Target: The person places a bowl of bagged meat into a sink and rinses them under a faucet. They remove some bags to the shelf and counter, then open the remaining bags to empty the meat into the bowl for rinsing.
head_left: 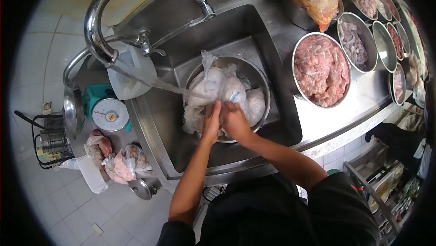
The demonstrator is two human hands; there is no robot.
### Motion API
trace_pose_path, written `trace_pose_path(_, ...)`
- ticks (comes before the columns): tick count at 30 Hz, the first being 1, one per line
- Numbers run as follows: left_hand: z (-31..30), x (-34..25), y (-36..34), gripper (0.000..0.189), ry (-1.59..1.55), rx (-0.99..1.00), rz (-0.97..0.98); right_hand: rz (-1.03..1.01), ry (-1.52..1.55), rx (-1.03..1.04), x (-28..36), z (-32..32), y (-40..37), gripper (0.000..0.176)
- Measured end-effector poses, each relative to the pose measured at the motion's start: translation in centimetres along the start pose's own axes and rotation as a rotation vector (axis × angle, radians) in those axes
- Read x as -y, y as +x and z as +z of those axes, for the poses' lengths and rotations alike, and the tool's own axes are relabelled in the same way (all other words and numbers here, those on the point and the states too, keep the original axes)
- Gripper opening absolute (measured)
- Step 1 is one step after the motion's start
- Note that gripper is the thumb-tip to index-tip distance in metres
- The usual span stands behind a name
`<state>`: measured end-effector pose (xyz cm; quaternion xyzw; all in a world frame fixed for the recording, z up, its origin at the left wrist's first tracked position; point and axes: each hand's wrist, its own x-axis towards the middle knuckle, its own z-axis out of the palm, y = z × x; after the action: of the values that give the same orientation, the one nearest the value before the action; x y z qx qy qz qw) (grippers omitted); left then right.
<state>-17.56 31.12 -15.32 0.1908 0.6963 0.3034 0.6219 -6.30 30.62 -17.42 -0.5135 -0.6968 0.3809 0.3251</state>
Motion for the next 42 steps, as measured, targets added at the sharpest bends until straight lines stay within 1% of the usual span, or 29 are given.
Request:
trace_pose_path(3,-1.7,2.6,-0.1,0.062,-0.199,0.079,-0.132,-0.038,0.139,0.168,1.6,0.3,-2.3,0.034)
trace_pose_path(4,-2.4,3.1,-0.5,0.057,-0.296,0.124,-0.185,-0.045,0.181,0.230,2.1,0.5,-2.8,0.035)
trace_pose_path(7,-3.2,3.0,-3.3,0.054,-0.320,0.171,-0.182,-0.136,0.072,0.511,2.7,0.4,-4.0,0.033)
trace_pose_path(8,-3.3,2.9,-3.7,0.055,-0.321,0.177,-0.146,-0.083,0.003,0.685,2.8,0.4,-4.0,0.035)
trace_pose_path(11,-3.6,3.2,-4.2,0.046,-0.248,0.068,-0.102,-0.136,0.059,0.791,3.6,-1.0,-3.2,0.030)
trace_pose_path(13,-3.6,4.1,-3.6,0.041,-0.206,0.072,-0.029,-0.188,0.133,0.865,3.6,-4.5,0.3,0.021)
trace_pose_path(14,-3.4,4.8,-3.6,0.038,-0.192,0.066,0.001,0.069,0.168,0.611,0.9,-4.5,1.2,0.016)
trace_pose_path(15,-3.2,5.2,-3.5,0.036,-0.165,0.037,0.019,0.136,0.102,0.358,-1.6,-5.3,3.1,0.017)
trace_pose_path(16,-3.0,5.1,-3.2,0.033,-0.130,0.013,0.042,0.222,-0.026,0.100,-2.3,-6.1,5.6,0.018)
trace_pose_path(17,-2.8,4.6,-2.5,0.031,-0.092,-0.008,0.073,0.156,-0.242,0.004,-6.7,-4.6,7.1,0.019)
trace_pose_path(18,-2.6,3.7,-2.5,0.029,0.133,-0.077,0.096,-0.006,-0.360,-0.043,-12.3,-1.9,8.2,0.024)
trace_pose_path(19,-2.7,3.7,-3.0,0.028,0.152,-0.074,0.089,-0.162,-0.475,-0.090,-15.9,0.0,8.9,0.030)
trace_pose_path(21,-2.8,3.3,-2.9,0.025,0.185,-0.075,0.097,0.344,-0.192,0.348,-16.6,0.8,11.9,0.044)
trace_pose_path(22,-2.8,3.1,-3.6,0.024,0.236,-0.127,0.101,0.600,-0.041,0.577,-15.7,1.1,12.2,0.052)
trace_pose_path(23,-3.1,3.9,-3.8,0.023,0.243,-0.137,0.099,0.613,0.015,0.633,-15.2,0.6,12.2,0.060)
trace_pose_path(25,-4.2,6.9,-3.7,0.021,0.253,-0.158,0.110,0.624,0.120,0.737,-11.7,-2.6,13.5,0.078)
trace_pose_path(26,-4.9,9.3,-3.3,0.019,0.207,-0.159,0.151,0.598,0.140,0.731,-13.0,-1.8,13.9,0.081)
trace_pose_path(28,-4.9,9.5,-4.3,0.018,0.185,-0.180,0.075,0.562,0.177,0.717,-16.4,0.0,13.6,0.088)
trace_pose_path(29,-4.7,9.6,-4.7,0.018,0.168,-0.185,0.040,0.560,0.208,0.716,-16.6,0.3,13.4,0.088)
trace_pose_path(31,-5.0,10.2,-4.3,0.020,0.214,-0.181,0.031,0.547,0.264,0.706,-16.9,0.6,13.4,0.087)
trace_pose_path(33,-4.9,10.4,-3.9,0.022,0.211,-0.188,0.022,0.549,0.095,0.624,-17.1,0.8,13.2,0.082)
trace_pose_path(35,-4.8,10.3,-3.8,0.024,0.296,-0.190,0.070,0.565,-0.063,0.568,-17.4,0.9,13.0,0.076)
trace_pose_path(37,-4.6,9.7,-4.5,0.025,0.381,-0.203,0.112,0.592,-0.213,0.546,-15.4,0.6,12.8,0.068)
trace_pose_path(39,-4.3,8.4,-4.8,0.026,0.468,-0.219,0.169,0.390,-0.406,0.614,-15.3,1.6,13.1,0.064)
trace_pose_path(40,-4.0,7.6,-4.9,0.027,0.453,-0.221,0.168,0.283,-0.503,0.650,-14.6,2.0,13.1,0.062)
trace_pose_path(41,-3.6,7.1,-5.4,0.027,0.437,-0.225,0.156,0.329,-0.491,0.577,-13.9,2.4,12.5,0.060)
trace_pose_path(42,-3.2,6.4,-5.3,0.027,0.418,-0.231,0.150,0.368,-0.482,0.499,-11.8,2.2,12.4,0.057)
